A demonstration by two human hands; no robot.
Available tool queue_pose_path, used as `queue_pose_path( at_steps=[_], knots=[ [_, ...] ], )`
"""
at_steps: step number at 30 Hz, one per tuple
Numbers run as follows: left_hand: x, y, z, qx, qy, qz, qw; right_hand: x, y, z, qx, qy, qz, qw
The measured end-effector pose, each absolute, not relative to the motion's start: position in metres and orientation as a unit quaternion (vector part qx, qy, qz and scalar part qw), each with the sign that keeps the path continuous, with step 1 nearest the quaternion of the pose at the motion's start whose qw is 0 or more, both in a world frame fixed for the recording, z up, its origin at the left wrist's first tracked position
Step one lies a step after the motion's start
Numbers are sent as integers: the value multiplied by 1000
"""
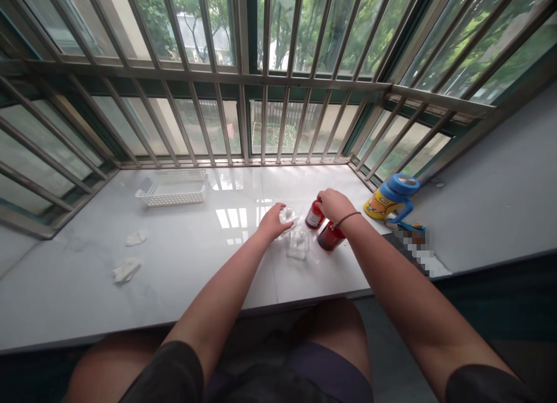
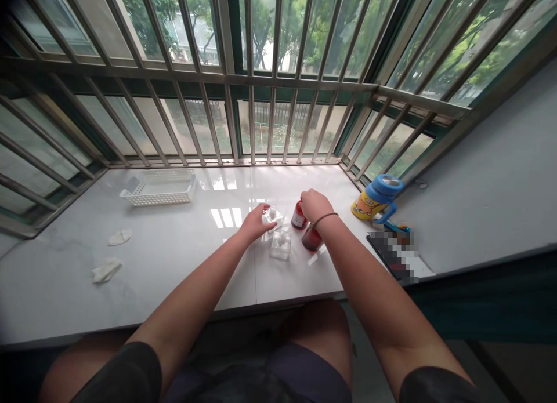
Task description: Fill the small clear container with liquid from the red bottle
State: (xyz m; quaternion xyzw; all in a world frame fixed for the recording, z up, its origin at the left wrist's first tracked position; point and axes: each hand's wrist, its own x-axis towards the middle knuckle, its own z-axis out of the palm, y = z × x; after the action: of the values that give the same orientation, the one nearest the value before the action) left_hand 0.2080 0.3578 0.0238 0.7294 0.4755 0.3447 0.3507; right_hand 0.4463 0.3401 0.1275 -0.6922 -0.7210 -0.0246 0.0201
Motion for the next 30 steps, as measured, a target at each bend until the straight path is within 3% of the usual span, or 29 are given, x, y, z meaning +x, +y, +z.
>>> queue_pose_path(
  at_steps=[16,24,26,30],
  knots=[
    [-17,248,15,593,663,375,261,334,329,167,-504,-861,17,65],
    [-30,208,32,661,630,407,-12,257,270,143,-342,-928,112,95],
    [-11,200,39,706,569,422,3,246,253,138,-319,-934,121,108],
    [33,198,39,724,530,399,191,250,215,133,-355,-908,82,208]
  ],
)
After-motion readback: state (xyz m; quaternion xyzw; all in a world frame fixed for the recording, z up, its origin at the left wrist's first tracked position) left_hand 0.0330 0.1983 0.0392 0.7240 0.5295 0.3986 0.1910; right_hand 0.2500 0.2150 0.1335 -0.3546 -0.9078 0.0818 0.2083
